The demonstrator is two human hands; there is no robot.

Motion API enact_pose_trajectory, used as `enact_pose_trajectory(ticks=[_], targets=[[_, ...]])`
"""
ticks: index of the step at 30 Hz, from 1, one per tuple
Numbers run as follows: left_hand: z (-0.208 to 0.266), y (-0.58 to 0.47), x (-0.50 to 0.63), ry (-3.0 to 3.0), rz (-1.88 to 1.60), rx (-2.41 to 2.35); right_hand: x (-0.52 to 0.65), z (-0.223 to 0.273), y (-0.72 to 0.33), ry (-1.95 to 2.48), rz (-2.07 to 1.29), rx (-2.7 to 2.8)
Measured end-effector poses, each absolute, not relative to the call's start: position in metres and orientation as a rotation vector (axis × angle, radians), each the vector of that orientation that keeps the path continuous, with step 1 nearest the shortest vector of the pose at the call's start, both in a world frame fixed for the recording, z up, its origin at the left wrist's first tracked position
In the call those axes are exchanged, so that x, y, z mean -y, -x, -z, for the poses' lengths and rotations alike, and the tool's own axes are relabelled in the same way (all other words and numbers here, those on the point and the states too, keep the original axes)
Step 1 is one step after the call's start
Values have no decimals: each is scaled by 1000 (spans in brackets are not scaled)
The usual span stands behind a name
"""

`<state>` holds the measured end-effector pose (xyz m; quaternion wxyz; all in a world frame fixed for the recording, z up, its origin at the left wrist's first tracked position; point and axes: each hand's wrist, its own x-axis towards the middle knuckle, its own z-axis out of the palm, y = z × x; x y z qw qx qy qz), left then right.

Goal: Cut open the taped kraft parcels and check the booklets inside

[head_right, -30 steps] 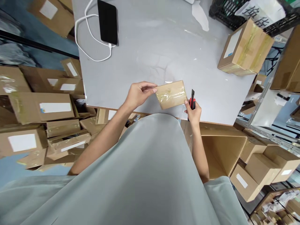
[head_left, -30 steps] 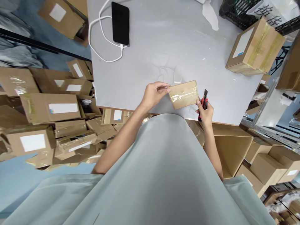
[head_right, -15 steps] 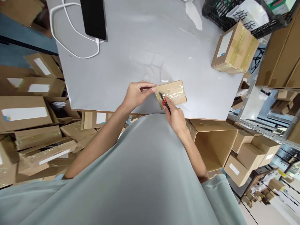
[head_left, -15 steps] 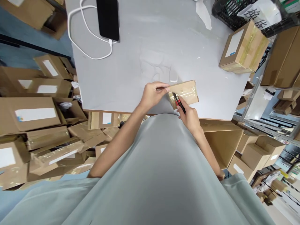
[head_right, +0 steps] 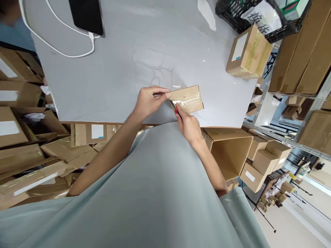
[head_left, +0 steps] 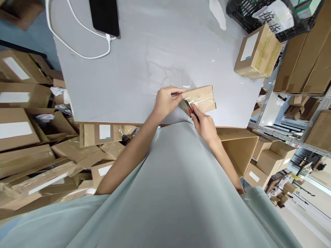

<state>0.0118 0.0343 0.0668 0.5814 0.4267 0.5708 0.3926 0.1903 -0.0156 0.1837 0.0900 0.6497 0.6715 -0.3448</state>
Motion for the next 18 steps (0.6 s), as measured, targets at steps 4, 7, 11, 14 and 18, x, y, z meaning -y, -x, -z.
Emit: enact_pose_trajectory(ticks=[4,7,11,14,18], targets=[[-66,-12,-34,-1003,-934,-1329,15,-185,-190,-1959,996,-2009],[-66,-12,-34,-1000,-947,-1319,13,-187,-190,-1953,989,-2012],[-66,-13,-35,-995,-954,-1323,9,-193,-188,-1911,973,-1996],[-66,-15,-36,-985,-956,-1334,3,-198,-185,-1858,941,-1981],[-68,-19,-40,-990,-936,-1391,-7,-202,-181,-1786,902,-1963]])
